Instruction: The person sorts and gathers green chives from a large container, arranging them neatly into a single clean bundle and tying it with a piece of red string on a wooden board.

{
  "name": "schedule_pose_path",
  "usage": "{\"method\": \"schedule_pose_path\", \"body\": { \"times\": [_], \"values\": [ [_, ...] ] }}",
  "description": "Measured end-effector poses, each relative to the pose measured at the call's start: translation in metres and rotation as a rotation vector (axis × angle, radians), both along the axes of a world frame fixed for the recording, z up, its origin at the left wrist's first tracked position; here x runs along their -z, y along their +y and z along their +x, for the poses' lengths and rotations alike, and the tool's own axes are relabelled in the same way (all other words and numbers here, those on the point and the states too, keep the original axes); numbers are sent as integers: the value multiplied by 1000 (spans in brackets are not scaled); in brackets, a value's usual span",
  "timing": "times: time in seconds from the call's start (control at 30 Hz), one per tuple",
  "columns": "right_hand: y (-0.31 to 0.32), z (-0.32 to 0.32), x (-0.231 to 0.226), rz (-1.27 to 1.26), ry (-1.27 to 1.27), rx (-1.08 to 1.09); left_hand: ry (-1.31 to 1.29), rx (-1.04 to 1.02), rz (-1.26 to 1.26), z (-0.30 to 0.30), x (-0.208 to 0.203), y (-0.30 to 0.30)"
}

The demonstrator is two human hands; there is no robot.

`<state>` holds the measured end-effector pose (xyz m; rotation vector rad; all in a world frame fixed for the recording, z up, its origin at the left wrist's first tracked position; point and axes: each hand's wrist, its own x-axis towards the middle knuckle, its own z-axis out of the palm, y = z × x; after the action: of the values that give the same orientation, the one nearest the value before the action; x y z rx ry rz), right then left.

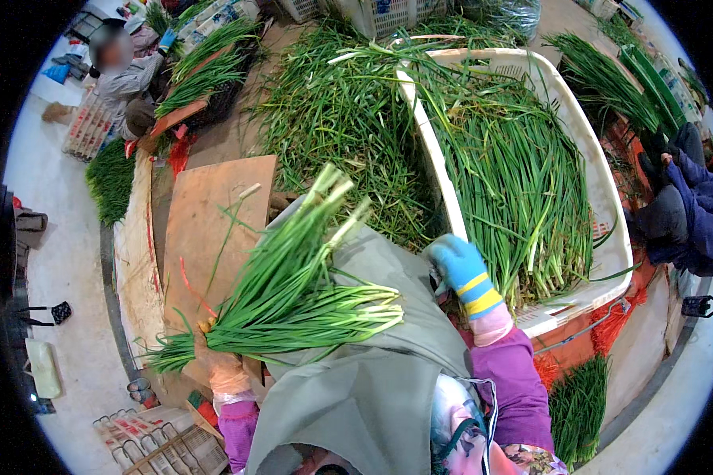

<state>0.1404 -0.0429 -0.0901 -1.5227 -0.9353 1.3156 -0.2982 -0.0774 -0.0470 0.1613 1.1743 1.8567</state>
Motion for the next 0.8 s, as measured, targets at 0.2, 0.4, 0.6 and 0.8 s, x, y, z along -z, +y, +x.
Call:
{"method": "schedule_pose_path", "body": {
  "times": [0.2, 0.4, 0.6, 0.8],
  "values": [
    [19, -21, -63, 115, -303, -148, 49, -47, -89, 4, -14, 3],
    [48, -129, -47, 168, 107, -327, 43, 72, 98, 1, 0, 6],
    [51, -124, -40, 298, -165, -567, 72, 17, 41, 3, -10, 3],
    [73, -81, -38, 441, -544, -353, -21, -46, 4, 4, -5, 5]
  ]
}}
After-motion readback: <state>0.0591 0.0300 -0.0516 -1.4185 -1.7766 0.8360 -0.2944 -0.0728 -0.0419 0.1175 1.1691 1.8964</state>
